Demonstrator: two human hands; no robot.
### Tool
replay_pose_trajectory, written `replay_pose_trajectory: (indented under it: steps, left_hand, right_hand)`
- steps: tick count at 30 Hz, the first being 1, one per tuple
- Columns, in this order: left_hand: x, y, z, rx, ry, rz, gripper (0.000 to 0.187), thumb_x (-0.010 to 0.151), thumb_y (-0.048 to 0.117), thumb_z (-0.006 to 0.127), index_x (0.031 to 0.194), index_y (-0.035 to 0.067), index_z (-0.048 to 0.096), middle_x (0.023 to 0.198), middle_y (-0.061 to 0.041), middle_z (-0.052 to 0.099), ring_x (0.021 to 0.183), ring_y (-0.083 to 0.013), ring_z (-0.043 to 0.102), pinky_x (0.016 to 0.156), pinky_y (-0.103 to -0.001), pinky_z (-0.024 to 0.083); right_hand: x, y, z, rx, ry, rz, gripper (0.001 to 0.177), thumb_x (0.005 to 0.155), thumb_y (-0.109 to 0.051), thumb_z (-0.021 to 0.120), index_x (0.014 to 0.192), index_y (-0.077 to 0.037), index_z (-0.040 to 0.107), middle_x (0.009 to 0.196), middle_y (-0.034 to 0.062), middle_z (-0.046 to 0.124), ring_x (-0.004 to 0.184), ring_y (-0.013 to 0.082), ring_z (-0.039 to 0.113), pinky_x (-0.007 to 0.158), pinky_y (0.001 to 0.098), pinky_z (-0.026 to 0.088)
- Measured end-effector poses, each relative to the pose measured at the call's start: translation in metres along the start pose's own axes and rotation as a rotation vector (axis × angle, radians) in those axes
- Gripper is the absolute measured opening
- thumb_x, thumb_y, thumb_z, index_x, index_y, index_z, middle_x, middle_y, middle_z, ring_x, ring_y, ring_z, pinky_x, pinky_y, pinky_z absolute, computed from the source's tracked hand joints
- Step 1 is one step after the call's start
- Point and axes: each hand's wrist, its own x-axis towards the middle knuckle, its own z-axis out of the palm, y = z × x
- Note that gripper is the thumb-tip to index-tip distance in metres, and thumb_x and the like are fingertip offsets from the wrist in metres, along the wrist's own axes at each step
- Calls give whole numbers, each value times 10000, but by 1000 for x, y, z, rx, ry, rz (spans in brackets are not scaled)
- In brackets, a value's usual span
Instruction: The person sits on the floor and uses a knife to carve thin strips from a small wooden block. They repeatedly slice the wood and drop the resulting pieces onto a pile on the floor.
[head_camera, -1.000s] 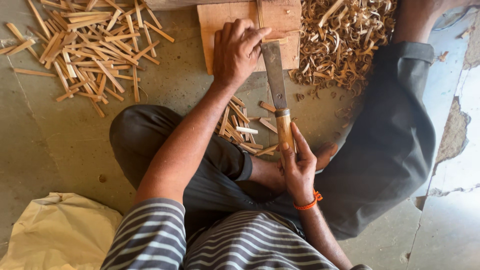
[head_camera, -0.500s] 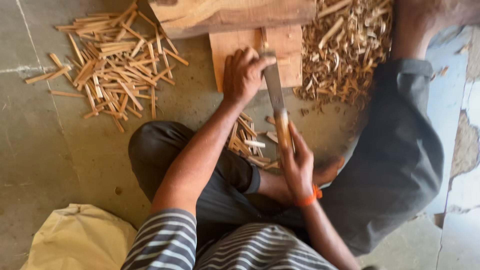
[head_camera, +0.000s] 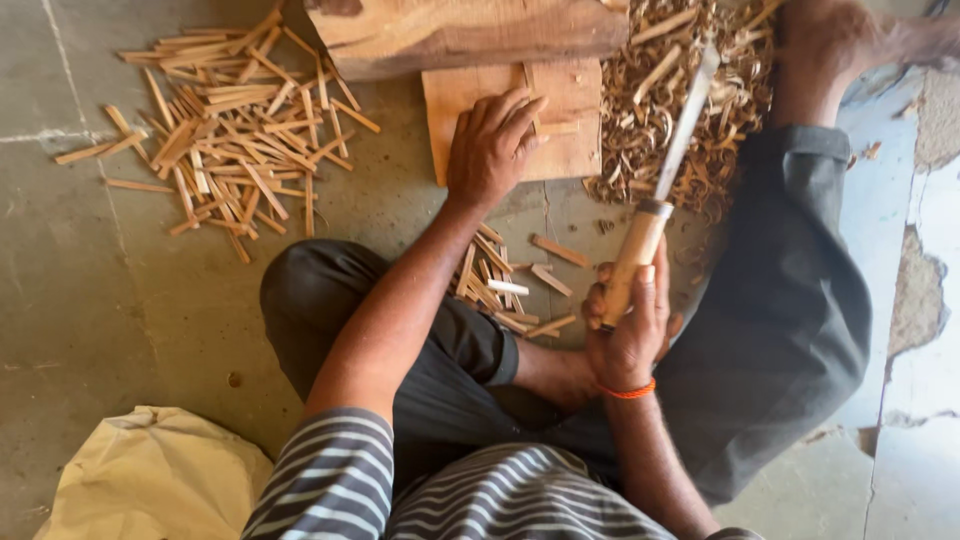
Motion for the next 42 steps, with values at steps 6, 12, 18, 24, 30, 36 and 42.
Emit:
replay_pose_trajectory:
  steps: [6,12,18,24,30,36,42]
  left_hand:
    - [-8,-23,31,-52,31,40,407,822,250,926,1140,128,703,1276,-73,690,1138,-225,641,1031,-395,508]
    - [-7,-22,30,-160,34,14,416,792,206,945,1115,116,700,1211,-73,714,1114,-227,661,1028,-389,517]
    - [-2,-12,17,-72,61,3,476,728,138,915,1155,136,704,1143,-57,696,1081,-229,642,924,-394,513]
    - [-1,-14,27,17,120,72,328,792,132,912,1027,276,735,945,35,601,899,-151,566,792,-325,475]
    - [-13,-14,30,36,66,39,271,842,138,886,1044,275,766,899,63,587,853,-133,535,764,-319,437]
    - [2,-6,16,-18,73,15,385,758,171,894,1107,261,757,945,30,623,886,-174,563,771,-340,433]
    - [8,-5,9,-2,82,79,522,799,241,887,1281,135,718,1238,-57,648,1067,-224,607,898,-382,489]
  right_hand:
    - [-2,2,-37,-454,-69,9,567,1050,-134,516,1601,-94,388,957,77,655,598,95,563,483,220,444]
    - [-15,11,-54,-620,-142,38,588,1019,-138,592,1578,-93,416,941,57,679,605,70,560,490,208,449]
    - [-18,13,-52,-672,-162,86,586,1011,-157,623,1561,-70,440,864,8,643,589,56,536,483,203,426]
    - [-26,19,-40,-738,-106,84,560,1016,-176,612,1546,-73,467,822,-10,623,561,42,504,463,202,413]
    - [5,33,-8,-750,-128,20,574,1023,-189,619,1564,-72,467,835,-34,584,591,20,481,495,197,414]
    - [49,45,14,-702,-174,-36,539,1039,-207,614,1549,-97,477,815,-19,622,554,27,491,467,203,431]
    - [19,21,5,-221,-82,34,569,1042,-247,515,1577,-124,370,895,90,665,537,104,568,426,233,435]
